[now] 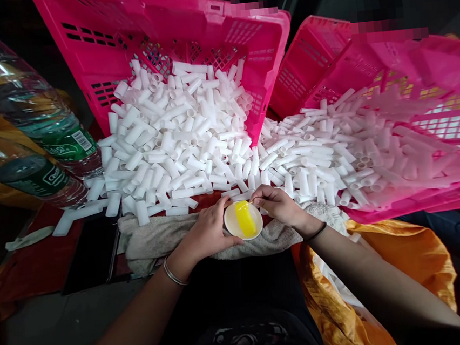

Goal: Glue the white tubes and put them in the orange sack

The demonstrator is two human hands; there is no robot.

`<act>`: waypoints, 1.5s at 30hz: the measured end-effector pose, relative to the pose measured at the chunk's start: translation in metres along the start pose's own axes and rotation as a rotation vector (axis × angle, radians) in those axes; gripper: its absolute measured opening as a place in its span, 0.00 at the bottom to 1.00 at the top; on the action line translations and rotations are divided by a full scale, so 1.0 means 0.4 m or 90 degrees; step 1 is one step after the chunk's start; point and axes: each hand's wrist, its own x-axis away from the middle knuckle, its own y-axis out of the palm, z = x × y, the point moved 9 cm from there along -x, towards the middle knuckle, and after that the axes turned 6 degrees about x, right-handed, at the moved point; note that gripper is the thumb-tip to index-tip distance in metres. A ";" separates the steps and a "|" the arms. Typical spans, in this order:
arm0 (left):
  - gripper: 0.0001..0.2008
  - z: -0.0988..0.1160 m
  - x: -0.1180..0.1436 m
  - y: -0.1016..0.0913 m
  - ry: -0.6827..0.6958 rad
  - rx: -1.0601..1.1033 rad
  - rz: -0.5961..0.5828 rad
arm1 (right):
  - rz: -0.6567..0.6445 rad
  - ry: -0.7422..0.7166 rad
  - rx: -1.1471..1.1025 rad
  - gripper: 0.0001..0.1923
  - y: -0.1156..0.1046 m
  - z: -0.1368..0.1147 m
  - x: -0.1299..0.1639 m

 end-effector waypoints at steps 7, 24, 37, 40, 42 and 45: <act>0.60 0.009 0.000 0.003 0.019 -0.015 -0.010 | -0.072 -0.134 0.199 0.10 0.023 -0.045 -0.021; 0.55 0.006 0.001 0.003 0.009 -0.038 -0.017 | -0.054 -0.200 0.517 0.11 -0.060 -0.071 0.021; 0.57 0.016 0.008 -0.004 0.030 -0.030 0.002 | 0.054 -0.159 0.480 0.10 0.015 -0.141 0.206; 0.56 0.015 0.007 -0.006 0.033 -0.027 -0.001 | 0.047 -0.119 0.397 0.09 0.018 -0.125 0.203; 0.56 0.012 0.005 -0.004 0.032 -0.026 -0.001 | 0.052 -0.099 0.401 0.09 -0.002 -0.125 0.191; 0.56 0.026 0.008 -0.004 0.051 -0.034 0.014 | 0.124 -0.101 0.461 0.10 -0.049 -0.149 0.152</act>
